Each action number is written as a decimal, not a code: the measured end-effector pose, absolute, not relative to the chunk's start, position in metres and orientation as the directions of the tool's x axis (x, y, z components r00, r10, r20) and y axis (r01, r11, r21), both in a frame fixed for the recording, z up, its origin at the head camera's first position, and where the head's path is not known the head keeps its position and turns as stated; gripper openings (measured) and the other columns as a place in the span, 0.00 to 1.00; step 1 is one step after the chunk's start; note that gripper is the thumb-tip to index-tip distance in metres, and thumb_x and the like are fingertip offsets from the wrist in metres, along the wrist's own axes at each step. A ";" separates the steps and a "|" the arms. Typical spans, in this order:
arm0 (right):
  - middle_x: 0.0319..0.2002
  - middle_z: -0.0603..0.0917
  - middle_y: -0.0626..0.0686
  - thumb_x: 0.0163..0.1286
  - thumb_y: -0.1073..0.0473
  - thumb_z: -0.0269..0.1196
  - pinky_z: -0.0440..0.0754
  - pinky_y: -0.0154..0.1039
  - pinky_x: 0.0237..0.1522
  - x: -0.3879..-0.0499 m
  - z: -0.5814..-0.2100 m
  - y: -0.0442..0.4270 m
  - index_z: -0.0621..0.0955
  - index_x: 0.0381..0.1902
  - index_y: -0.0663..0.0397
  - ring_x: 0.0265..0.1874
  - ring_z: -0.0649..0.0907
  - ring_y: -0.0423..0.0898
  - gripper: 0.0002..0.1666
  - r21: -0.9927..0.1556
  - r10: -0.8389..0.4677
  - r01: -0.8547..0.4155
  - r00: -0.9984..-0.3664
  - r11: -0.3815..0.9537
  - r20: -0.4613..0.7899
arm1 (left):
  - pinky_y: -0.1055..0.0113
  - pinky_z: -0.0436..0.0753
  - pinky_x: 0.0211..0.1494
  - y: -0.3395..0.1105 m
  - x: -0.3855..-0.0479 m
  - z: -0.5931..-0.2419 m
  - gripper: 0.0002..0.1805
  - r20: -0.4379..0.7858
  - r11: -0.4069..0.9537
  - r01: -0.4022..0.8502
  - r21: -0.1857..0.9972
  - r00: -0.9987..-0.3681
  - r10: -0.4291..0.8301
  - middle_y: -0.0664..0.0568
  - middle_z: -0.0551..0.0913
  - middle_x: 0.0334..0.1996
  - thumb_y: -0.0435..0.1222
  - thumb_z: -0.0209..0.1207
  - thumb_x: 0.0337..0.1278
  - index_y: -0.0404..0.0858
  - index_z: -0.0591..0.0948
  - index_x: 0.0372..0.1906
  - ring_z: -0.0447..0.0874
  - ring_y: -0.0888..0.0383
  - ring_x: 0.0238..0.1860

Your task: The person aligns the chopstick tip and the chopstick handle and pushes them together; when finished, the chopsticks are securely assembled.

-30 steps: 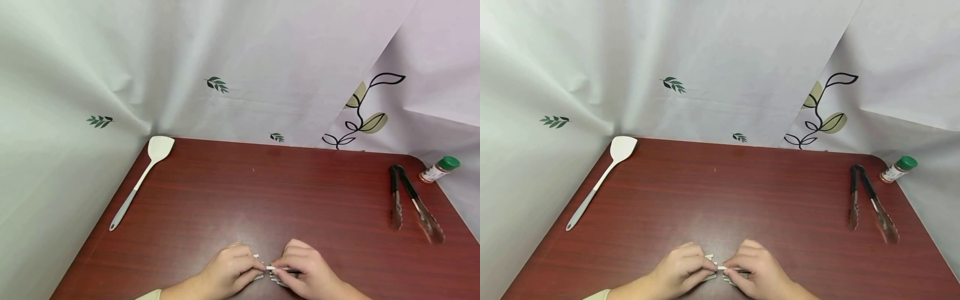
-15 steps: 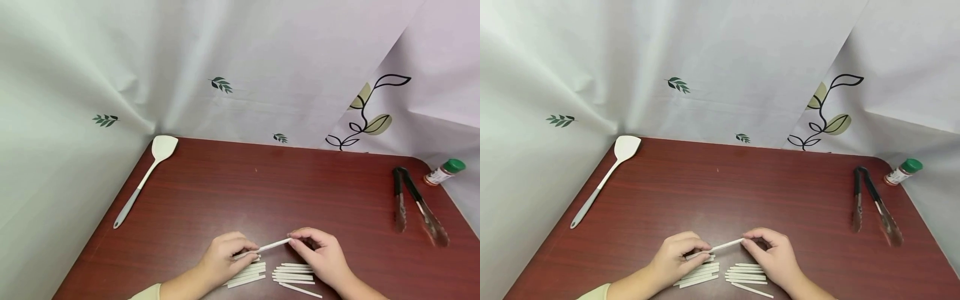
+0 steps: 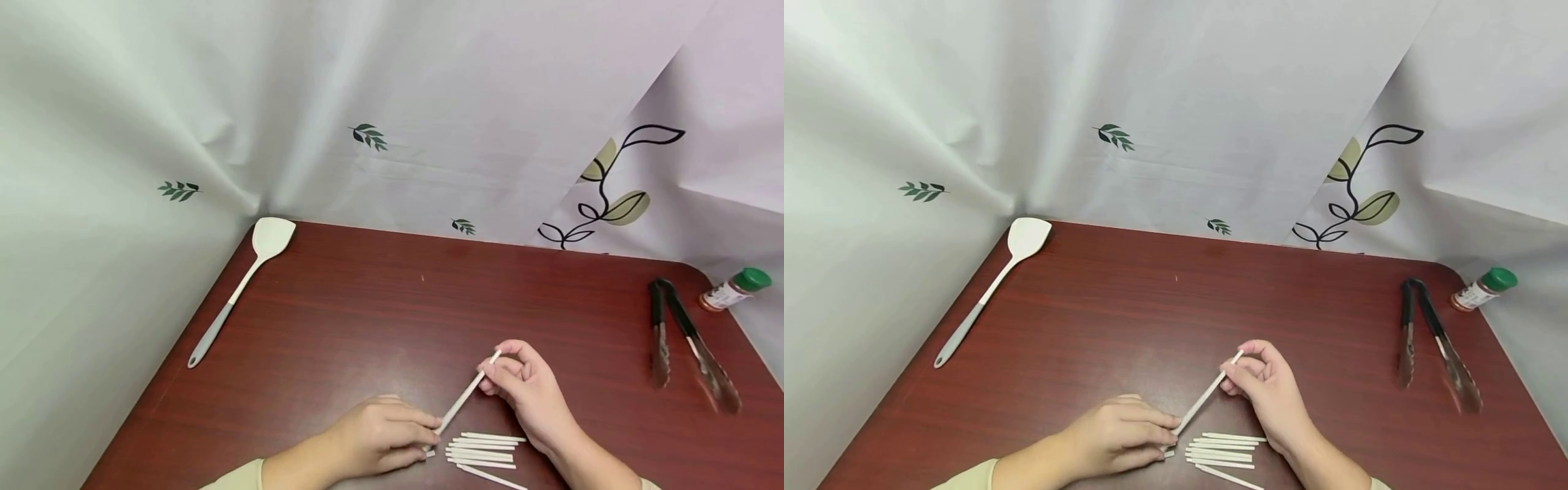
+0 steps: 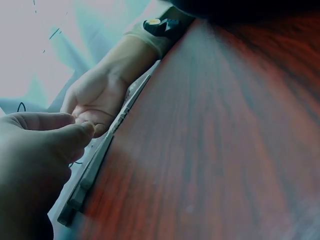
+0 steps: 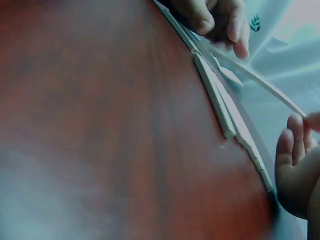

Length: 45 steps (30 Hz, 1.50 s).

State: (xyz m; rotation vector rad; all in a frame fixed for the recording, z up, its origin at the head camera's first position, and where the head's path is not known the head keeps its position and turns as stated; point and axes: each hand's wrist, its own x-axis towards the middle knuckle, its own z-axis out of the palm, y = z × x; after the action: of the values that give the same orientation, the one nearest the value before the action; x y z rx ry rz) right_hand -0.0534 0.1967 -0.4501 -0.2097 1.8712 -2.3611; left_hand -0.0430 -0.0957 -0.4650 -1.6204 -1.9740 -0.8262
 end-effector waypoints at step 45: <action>0.75 0.69 0.65 0.55 0.36 0.80 0.63 0.72 0.69 -0.148 -0.424 0.122 0.76 0.73 0.60 0.74 0.65 0.68 0.56 -0.481 -0.473 -0.390 -0.879 0.785 -0.059 | 0.53 0.79 0.63 -0.102 -0.052 -0.470 0.24 0.501 0.468 0.663 0.584 -0.749 0.435 0.60 0.90 0.47 0.38 0.85 0.36 0.45 0.90 0.44 0.84 0.53 0.57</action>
State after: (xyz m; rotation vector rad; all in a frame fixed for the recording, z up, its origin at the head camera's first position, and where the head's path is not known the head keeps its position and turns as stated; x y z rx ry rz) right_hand -0.1478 0.1220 -0.4235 -0.6829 2.7988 -0.6967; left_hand -0.0517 -0.1019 -0.4699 -0.9369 -2.4378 -1.1552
